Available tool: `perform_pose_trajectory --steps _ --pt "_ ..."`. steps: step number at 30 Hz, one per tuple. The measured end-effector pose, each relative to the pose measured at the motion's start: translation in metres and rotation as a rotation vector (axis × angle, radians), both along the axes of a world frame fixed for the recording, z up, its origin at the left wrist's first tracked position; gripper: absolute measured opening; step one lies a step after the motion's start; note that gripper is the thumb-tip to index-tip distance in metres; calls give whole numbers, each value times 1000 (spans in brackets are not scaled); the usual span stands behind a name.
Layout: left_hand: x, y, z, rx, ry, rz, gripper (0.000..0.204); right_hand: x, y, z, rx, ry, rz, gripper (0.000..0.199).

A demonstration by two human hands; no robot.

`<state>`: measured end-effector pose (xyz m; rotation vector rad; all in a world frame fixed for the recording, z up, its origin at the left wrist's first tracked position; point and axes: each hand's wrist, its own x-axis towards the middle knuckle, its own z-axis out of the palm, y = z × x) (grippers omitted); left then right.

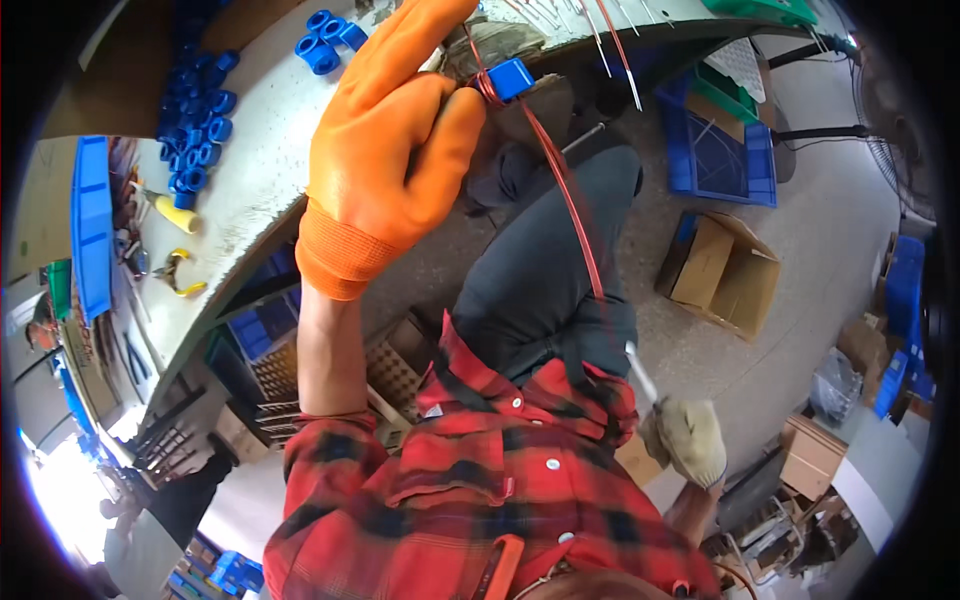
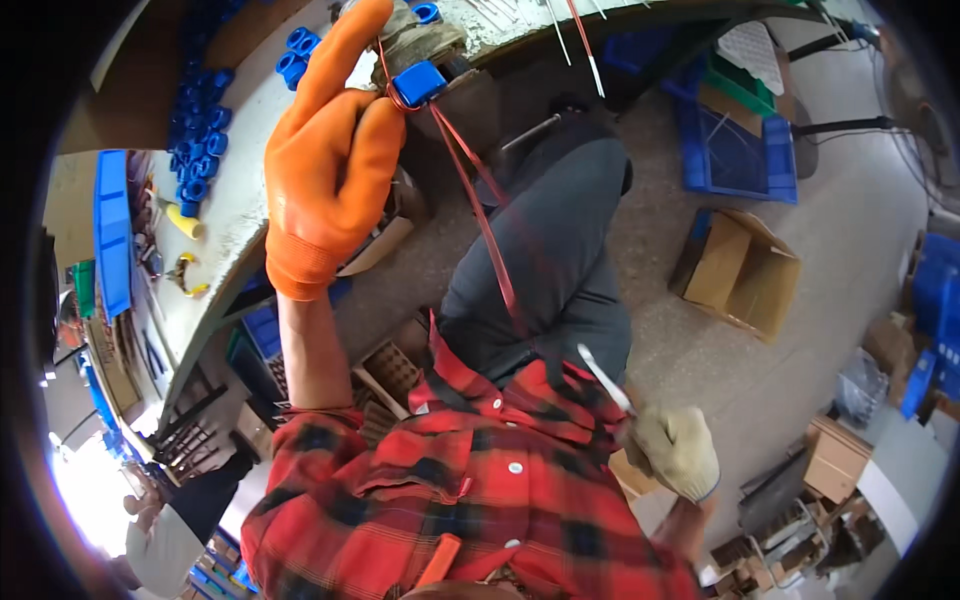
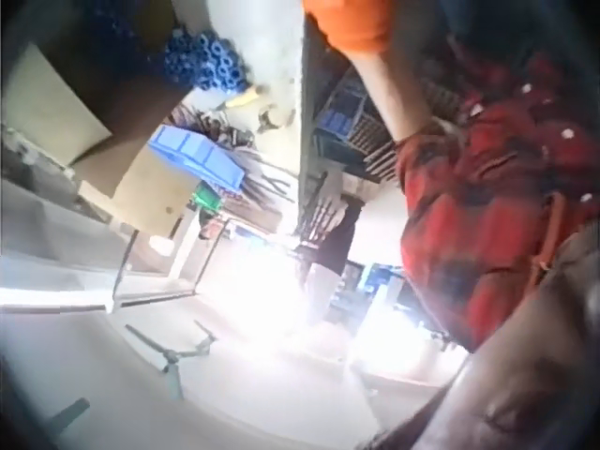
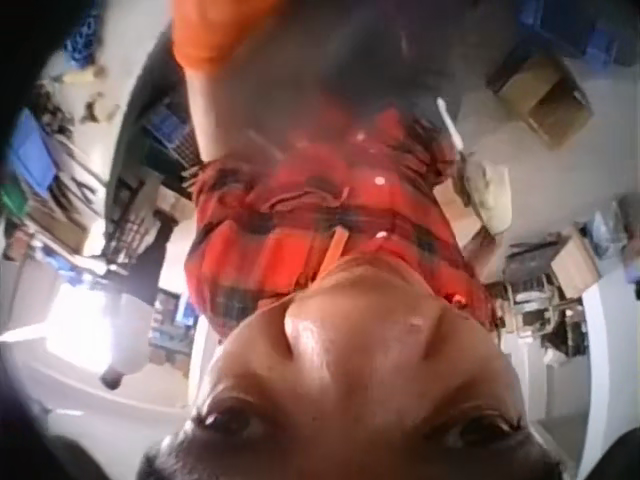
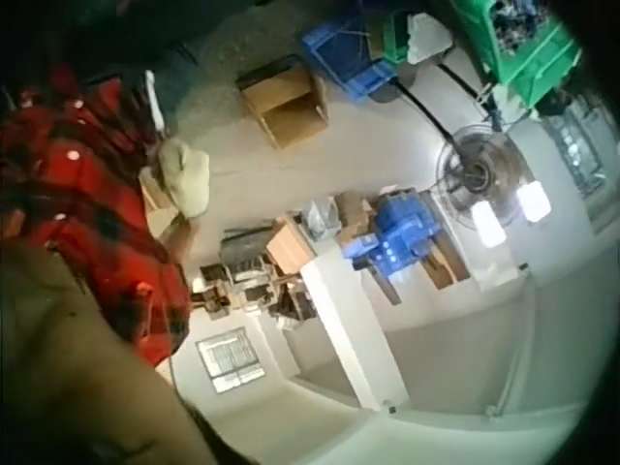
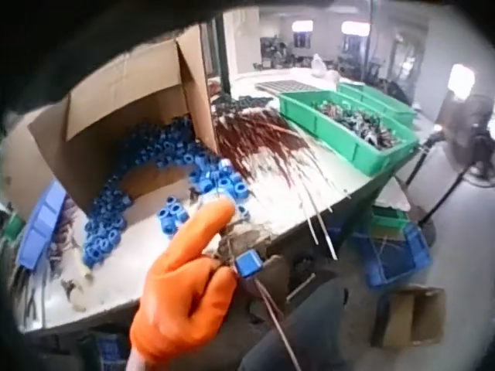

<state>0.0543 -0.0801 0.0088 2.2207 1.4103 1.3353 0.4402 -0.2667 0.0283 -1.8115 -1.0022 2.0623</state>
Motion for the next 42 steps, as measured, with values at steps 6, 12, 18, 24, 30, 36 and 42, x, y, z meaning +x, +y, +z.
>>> perform_pose_trajectory --steps 6,12,18,24,30,36,42 --pt "-11 -9 10 96 103 -44 17 -27 20 -43 864 -615 283 36" --pt "2 10 12 150 130 -50 17 -140 149 27 1136 -665 251 34" --pt "8 -15 22 159 231 163 19 -11 38 -56 -18 668 -45 31" --pt "52 -17 23 540 507 174 14 13 9 31 28 -161 -56 36" --pt "41 -12 50 835 507 274 13 -43 67 20 533 -241 104 23" --pt "19 63 58 -151 -285 77 28 -106 123 12 760 -434 161 28" --pt "10 68 26 -462 -641 -2 36 -131 153 22 454 -119 123 31"
